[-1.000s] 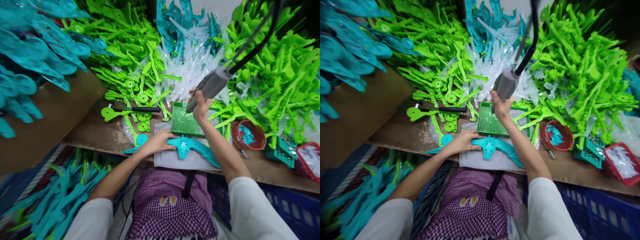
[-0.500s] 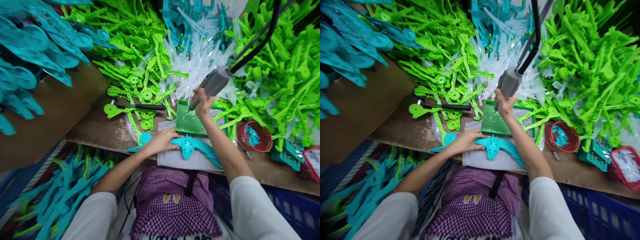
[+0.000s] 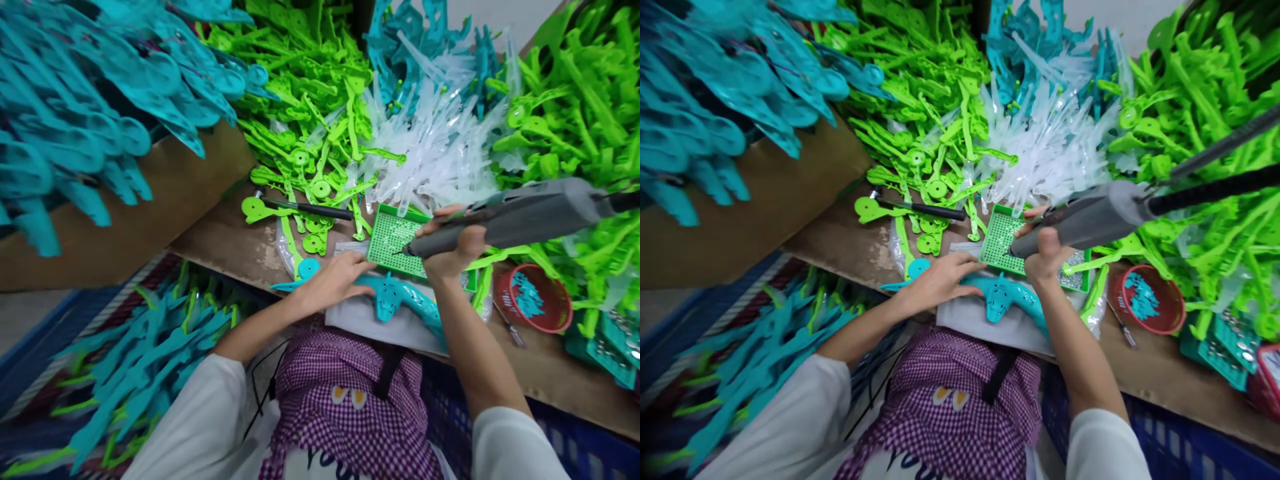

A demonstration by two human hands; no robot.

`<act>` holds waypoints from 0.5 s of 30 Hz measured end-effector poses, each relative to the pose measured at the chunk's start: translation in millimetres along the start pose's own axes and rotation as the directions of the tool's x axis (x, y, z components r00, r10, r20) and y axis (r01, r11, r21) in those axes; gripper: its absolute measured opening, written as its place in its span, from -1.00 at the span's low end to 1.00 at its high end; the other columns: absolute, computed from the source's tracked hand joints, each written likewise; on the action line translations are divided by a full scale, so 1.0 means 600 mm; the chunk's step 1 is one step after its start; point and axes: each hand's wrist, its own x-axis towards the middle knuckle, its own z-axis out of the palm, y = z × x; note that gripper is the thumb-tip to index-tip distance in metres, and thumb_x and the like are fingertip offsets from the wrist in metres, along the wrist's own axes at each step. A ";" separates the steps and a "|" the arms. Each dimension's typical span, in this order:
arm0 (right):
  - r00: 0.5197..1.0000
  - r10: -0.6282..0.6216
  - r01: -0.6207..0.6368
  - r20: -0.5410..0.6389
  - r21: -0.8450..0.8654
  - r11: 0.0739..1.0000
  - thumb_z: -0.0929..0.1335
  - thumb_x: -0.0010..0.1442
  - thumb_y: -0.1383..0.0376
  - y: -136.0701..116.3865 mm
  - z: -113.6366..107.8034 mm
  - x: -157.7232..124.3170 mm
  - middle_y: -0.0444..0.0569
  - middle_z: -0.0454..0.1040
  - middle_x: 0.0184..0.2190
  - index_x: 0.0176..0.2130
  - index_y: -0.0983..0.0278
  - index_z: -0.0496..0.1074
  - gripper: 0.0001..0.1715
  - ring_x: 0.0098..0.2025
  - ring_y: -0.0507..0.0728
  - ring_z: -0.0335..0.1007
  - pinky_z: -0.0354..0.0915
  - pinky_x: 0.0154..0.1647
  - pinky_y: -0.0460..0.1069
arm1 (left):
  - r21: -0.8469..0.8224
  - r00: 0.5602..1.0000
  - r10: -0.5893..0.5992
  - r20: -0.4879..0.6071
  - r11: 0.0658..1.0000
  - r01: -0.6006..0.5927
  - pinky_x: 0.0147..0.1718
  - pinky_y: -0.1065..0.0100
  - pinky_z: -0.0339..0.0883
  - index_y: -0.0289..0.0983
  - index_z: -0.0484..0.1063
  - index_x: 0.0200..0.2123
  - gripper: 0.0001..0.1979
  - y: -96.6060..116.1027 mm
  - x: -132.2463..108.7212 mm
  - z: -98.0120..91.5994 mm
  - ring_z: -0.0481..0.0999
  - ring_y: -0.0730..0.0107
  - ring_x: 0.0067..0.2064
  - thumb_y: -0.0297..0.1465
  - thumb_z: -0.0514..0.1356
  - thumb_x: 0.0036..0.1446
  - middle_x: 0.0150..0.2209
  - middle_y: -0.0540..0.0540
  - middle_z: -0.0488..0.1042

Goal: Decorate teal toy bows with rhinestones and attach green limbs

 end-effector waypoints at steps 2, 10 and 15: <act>0.998 0.025 -0.023 -0.050 0.026 0.999 0.24 -0.02 -0.23 -0.005 0.002 -0.013 -0.24 0.21 -0.71 -0.46 0.20 0.38 -0.42 -0.73 -0.01 0.18 0.04 -0.75 -0.09 | 0.045 0.990 -0.006 -0.138 0.999 0.012 0.02 0.11 0.30 -0.24 0.38 0.10 -0.54 0.003 -0.038 -0.031 0.42 0.14 0.05 -0.18 0.22 0.18 0.00 -0.20 0.45; 0.980 0.074 -0.097 0.185 0.117 0.988 0.27 -0.01 -0.22 -0.011 0.047 -0.080 -0.21 0.31 -0.65 -0.40 0.18 0.42 -0.45 -0.68 0.03 0.31 0.18 -0.72 -0.06 | 0.048 0.971 -0.238 -0.028 0.970 0.239 0.14 0.00 0.05 -0.14 0.41 0.05 -0.50 -0.050 -0.121 -0.047 0.34 0.09 0.12 -0.20 0.34 0.03 0.08 -0.10 0.43; 0.956 0.066 -0.095 0.285 0.091 0.991 0.29 0.00 -0.19 0.003 0.055 -0.109 -0.16 0.36 -0.58 -0.39 0.20 0.42 -0.47 -0.65 0.03 0.34 0.23 -0.68 -0.04 | 0.045 0.979 -0.204 -0.027 0.978 0.205 0.15 0.05 0.00 -0.15 0.36 0.07 -0.47 -0.059 -0.120 -0.028 0.31 0.11 0.14 -0.24 0.33 0.01 0.09 -0.08 0.41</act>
